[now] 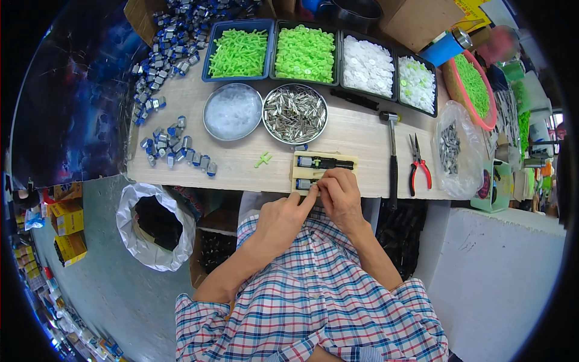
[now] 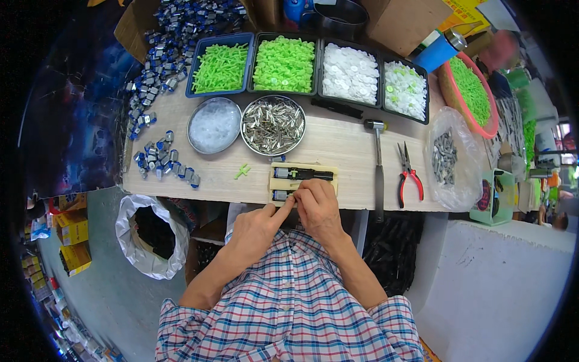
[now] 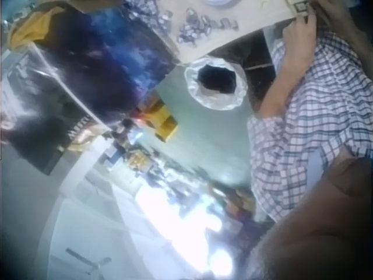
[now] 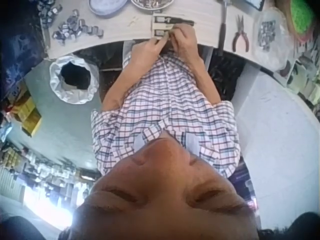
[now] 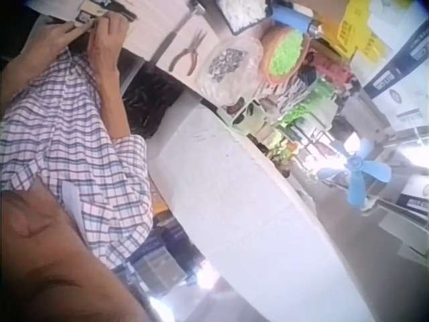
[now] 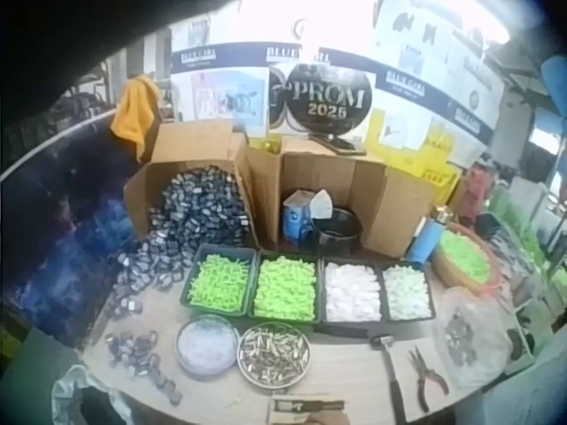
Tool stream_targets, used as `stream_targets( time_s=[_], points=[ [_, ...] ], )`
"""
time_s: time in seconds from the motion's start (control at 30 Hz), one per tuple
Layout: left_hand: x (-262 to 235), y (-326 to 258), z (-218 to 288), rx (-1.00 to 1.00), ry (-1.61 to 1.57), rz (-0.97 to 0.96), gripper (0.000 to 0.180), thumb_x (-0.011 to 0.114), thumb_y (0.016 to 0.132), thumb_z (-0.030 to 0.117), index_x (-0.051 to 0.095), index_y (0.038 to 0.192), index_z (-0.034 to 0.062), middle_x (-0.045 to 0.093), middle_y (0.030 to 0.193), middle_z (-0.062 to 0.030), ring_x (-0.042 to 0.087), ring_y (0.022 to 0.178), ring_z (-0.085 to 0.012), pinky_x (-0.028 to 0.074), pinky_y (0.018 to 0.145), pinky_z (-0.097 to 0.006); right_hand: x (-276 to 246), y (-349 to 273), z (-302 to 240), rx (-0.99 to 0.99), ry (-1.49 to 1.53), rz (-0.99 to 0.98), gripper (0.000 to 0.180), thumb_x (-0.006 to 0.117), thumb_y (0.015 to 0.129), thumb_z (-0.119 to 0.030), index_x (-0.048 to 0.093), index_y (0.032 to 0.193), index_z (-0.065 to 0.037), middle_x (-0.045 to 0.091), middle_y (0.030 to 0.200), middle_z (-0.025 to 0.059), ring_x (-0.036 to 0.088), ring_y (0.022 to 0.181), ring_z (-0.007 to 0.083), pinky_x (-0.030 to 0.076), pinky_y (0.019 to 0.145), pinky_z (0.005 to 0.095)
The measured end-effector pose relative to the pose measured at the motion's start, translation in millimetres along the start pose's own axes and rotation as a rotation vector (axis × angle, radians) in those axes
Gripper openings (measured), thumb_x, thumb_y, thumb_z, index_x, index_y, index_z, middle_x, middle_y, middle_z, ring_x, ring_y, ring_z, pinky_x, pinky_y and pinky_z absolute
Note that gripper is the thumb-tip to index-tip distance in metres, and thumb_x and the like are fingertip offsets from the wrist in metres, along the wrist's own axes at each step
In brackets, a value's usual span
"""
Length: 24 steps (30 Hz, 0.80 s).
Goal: Assembling small plastic components into a fixture and using cutters to trim or secure them.
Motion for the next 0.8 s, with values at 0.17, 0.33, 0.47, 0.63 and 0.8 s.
stream_targets(
  time_s=[0.17,0.33,0.47,0.63,0.8],
  points=[
    [-3,2,3,0.008,0.026,-0.113,0.058,0.064,0.077,0.0,0.058,0.135,0.0023,0.064,0.088,-0.0128,0.07,0.073,-0.0262,0.056,0.059,-0.037,-6,1,3,0.072,0.083,-0.077,0.023,0.073,0.071,0.007,0.063,0.09,-0.001,0.062,0.097,0.0119,0.06,0.094,0.0313,0.049,0.081,0.0395],
    [9,0,-6,0.003,-0.34,0.187,0.039,0.063,0.085,-0.002,0.063,0.125,0.0003,0.067,0.09,-0.0162,0.069,0.074,-0.0276,0.055,0.063,-0.035,-21,25,21,0.179,0.219,0.049,0.017,0.07,0.08,0.007,0.064,0.094,0.0,0.063,0.1,0.0125,0.062,0.091,0.03,0.05,0.08,0.035],
    [8,4,-10,-0.222,-0.79,0.187,0.026,0.06,0.093,-0.003,0.066,0.119,-0.0015,0.069,0.089,-0.0122,0.062,0.066,-0.0154,0.051,0.061,-0.027,-38,78,69,0.167,-0.08,0.253,0.018,0.068,0.087,-0.002,0.068,0.106,-0.003,0.063,0.113,0.0159,0.06,0.106,0.034,0.047,0.093,0.0407],
    [18,7,-13,-0.419,-1.239,0.064,0.021,0.058,0.098,0.0,0.066,0.118,-0.0034,0.071,0.088,-0.0066,0.058,0.066,-0.0048,0.048,0.059,-0.021,-34,120,111,0.113,-0.524,0.234,0.027,0.069,0.092,-0.016,0.069,0.117,-0.006,0.058,0.133,0.0204,0.048,0.132,0.0416,0.037,0.11,0.0499],
    [18,6,-17,-0.486,-1.261,0.103,0.025,0.059,0.099,0.001,0.063,0.123,-0.0045,0.07,0.09,-0.0073,0.058,0.064,-0.0048,0.048,0.057,-0.019,-30,126,124,0.089,-0.525,0.185,0.019,0.068,0.093,-0.017,0.073,0.108,-0.008,0.061,0.129,0.0185,0.046,0.134,0.0453,0.037,0.111,0.0522]
  ],
)
Point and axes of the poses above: each hand's wrist, its own y-axis towards the middle knuckle, its own x-axis out of the palm, z = x × y, the point moved 3 cm from there along y, towards the middle knuckle
